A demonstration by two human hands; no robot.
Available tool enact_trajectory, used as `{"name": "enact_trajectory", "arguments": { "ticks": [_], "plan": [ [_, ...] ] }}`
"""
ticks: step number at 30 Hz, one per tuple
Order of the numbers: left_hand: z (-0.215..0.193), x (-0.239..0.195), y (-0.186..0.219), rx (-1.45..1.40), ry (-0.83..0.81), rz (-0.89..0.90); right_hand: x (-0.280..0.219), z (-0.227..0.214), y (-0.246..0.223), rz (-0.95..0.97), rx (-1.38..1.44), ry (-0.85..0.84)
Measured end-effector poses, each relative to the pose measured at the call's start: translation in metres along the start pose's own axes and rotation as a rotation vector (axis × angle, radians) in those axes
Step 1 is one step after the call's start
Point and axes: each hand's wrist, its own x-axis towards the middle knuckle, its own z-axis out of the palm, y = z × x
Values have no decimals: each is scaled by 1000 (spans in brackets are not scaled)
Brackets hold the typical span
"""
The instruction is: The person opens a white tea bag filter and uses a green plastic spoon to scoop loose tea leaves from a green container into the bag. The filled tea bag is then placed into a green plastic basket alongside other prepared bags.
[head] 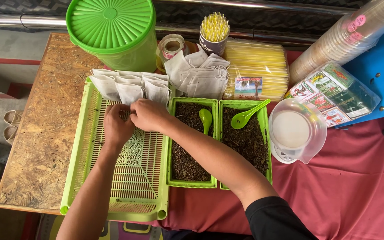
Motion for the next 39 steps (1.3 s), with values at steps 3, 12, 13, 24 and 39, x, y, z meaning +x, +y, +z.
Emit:
{"name": "enact_trajectory", "arguments": {
  "ticks": [3, 12, 13, 24, 39],
  "plan": [
    [-3, 1, 1, -14, -11, 27, -4, -4, -2, 3, -48, -36],
    [2, 1, -11, 12, -24, 48, -2, 12, 7, 19, 18, -85],
    [-1, 1, -8, 13, -21, 46, -2, 10, 5, 17, 17, -87],
    [1, 4, -10, -10, -17, 80, -19, -18, -19, 153, 91, -101],
    [8, -2, -7, -50, 20, 152, -8, -1, 6, 121, 119, -66]
  ]
}}
